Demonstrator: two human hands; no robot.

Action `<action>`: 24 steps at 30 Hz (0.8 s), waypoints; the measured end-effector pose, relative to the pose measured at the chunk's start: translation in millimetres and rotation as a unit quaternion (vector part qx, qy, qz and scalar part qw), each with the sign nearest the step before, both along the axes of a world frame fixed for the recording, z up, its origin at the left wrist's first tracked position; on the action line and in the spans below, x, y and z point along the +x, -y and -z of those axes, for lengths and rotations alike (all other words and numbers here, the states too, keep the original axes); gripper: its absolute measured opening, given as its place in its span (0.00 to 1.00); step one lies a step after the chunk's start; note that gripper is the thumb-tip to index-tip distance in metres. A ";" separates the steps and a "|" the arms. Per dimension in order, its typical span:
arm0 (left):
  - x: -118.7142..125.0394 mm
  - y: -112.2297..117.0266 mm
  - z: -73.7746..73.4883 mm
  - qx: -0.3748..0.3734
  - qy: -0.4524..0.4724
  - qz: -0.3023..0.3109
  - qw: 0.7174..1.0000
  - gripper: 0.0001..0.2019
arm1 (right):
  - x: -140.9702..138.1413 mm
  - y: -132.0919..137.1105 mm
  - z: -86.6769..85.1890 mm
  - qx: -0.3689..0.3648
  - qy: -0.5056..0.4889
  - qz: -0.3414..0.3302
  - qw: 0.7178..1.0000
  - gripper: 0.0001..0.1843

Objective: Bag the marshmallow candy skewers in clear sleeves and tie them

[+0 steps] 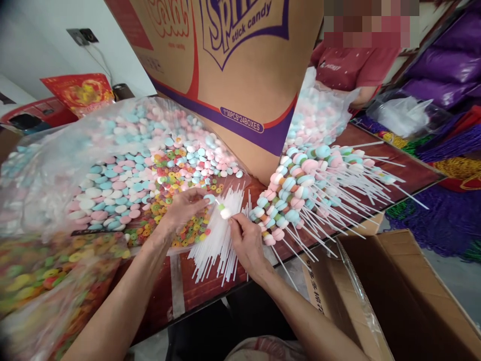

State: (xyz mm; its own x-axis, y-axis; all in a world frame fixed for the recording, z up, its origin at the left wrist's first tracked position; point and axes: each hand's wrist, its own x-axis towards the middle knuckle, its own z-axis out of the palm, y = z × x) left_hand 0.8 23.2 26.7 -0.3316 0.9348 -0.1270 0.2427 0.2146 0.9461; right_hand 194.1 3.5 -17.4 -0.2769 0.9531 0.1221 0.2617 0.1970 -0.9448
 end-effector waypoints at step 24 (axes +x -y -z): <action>7.5 29.9 9.2 0.065 0.114 -0.035 0.991 0.19 | 2.7 2.7 1.3 0.018 0.021 -0.043 0.999 0.14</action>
State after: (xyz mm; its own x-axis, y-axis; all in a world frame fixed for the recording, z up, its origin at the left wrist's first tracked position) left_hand 8.3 -6.7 17.5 -0.3726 0.9239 -0.0865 0.0073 0.0961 0.9953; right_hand 196.8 0.8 -18.7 -0.3627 0.9208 0.1431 0.2812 0.2546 -0.9252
